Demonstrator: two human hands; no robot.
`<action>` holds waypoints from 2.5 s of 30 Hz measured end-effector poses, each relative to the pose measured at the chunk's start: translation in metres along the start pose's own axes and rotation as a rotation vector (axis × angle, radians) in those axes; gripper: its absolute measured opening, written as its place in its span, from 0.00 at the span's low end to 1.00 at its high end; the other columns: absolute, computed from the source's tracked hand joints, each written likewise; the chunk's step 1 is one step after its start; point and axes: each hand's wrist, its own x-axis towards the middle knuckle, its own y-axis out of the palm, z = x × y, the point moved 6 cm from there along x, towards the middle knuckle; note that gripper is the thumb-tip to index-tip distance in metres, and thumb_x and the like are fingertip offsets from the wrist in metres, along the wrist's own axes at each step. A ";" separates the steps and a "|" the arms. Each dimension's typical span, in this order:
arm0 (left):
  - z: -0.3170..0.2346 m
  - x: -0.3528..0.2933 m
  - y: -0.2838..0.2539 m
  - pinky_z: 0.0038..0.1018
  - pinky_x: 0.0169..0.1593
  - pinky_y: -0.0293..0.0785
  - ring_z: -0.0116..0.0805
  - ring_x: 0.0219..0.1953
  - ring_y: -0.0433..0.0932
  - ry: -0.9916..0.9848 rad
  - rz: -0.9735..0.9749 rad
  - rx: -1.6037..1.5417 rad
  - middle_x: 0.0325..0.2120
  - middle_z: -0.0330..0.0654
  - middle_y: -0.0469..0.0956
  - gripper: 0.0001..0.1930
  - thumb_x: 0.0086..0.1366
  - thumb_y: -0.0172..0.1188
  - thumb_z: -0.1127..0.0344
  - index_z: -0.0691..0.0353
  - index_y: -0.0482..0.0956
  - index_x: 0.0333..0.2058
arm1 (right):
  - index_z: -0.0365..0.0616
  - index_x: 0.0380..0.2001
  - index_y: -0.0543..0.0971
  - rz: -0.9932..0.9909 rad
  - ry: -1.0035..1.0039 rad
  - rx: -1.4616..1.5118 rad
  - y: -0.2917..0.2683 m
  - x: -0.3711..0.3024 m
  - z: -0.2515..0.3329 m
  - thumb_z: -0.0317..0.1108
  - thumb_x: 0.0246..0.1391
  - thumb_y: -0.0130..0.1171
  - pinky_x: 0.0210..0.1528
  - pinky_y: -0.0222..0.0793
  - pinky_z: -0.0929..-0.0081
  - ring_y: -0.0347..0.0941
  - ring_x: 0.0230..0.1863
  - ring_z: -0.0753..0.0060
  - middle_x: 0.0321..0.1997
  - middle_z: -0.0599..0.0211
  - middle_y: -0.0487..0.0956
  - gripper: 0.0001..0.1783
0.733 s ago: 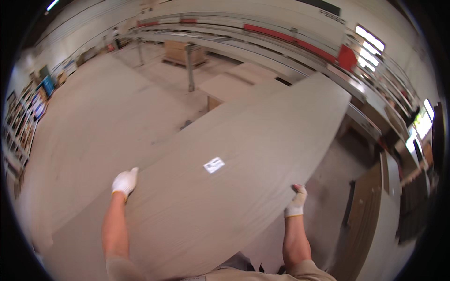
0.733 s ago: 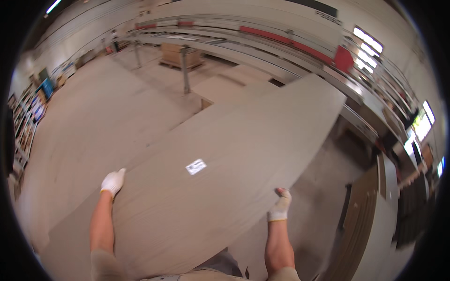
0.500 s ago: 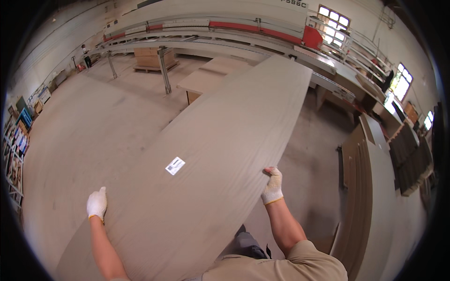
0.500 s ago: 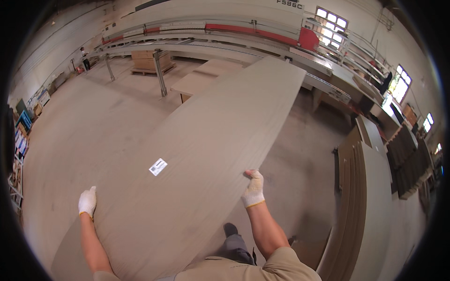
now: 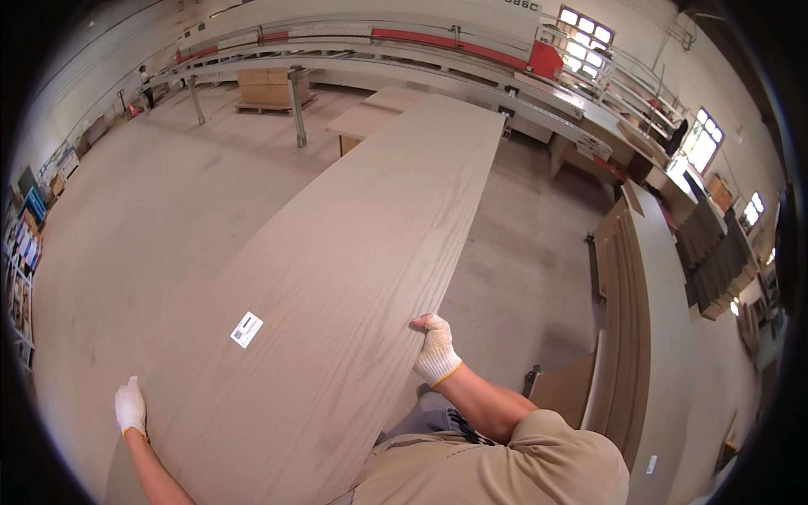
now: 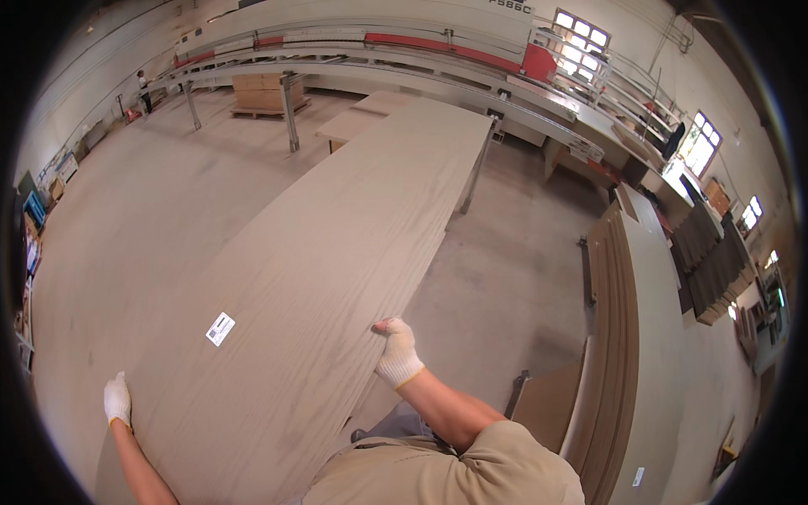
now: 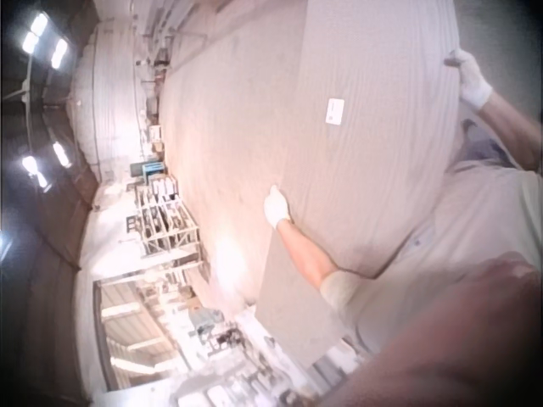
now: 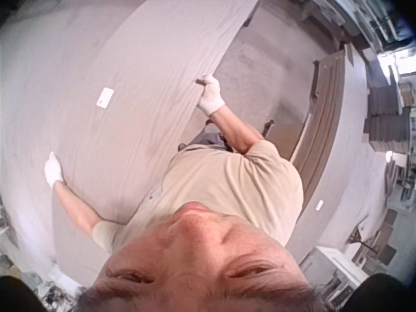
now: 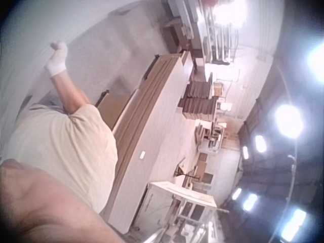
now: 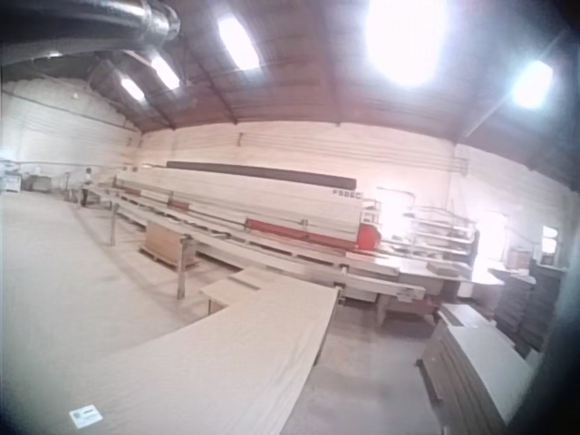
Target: The person repeatedly lifts large rectangular wood panels from a stack and places them onto a work table. The person handles each panel with gloved hands, aligns it on the table, and returns to the stack to repeat the process.
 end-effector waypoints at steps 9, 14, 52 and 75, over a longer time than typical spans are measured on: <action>-0.008 0.009 -0.005 0.54 0.56 0.71 0.67 0.51 0.78 -0.022 0.001 -0.026 0.44 0.67 0.81 0.36 0.78 0.37 0.42 0.74 0.83 0.42 | 0.43 0.38 0.78 0.071 0.164 -0.591 -0.042 0.015 -0.017 0.44 0.62 0.56 0.52 0.76 0.44 0.78 0.45 0.49 0.45 0.57 0.80 0.15; 0.004 0.005 0.066 0.51 0.59 0.72 0.62 0.53 0.79 0.043 -0.005 0.055 0.48 0.60 0.82 0.36 0.78 0.32 0.40 0.65 0.85 0.47 | 0.36 0.61 0.74 0.083 0.188 -1.410 -0.083 -0.025 0.043 0.54 0.72 0.48 0.51 0.79 0.56 0.84 0.43 0.56 0.49 0.53 0.83 0.31; -0.297 0.036 0.082 0.50 0.56 0.73 0.61 0.50 0.77 0.244 -0.180 0.075 0.45 0.59 0.80 0.26 0.77 0.43 0.48 0.65 0.82 0.47 | 0.35 0.78 0.40 -0.029 -0.895 -0.865 -0.013 0.080 -0.014 0.30 0.57 0.58 0.82 0.31 0.64 0.32 0.85 0.50 0.84 0.47 0.38 0.52; -0.452 0.011 0.074 0.49 0.31 0.76 0.52 0.29 0.83 0.543 -0.198 -0.090 0.27 0.52 0.83 0.17 0.70 0.51 0.60 0.58 0.84 0.26 | 0.47 0.80 0.46 -0.271 -0.723 -0.723 -0.078 0.126 0.050 0.25 0.65 0.47 0.62 0.64 0.75 0.63 0.59 0.74 0.81 0.65 0.54 0.43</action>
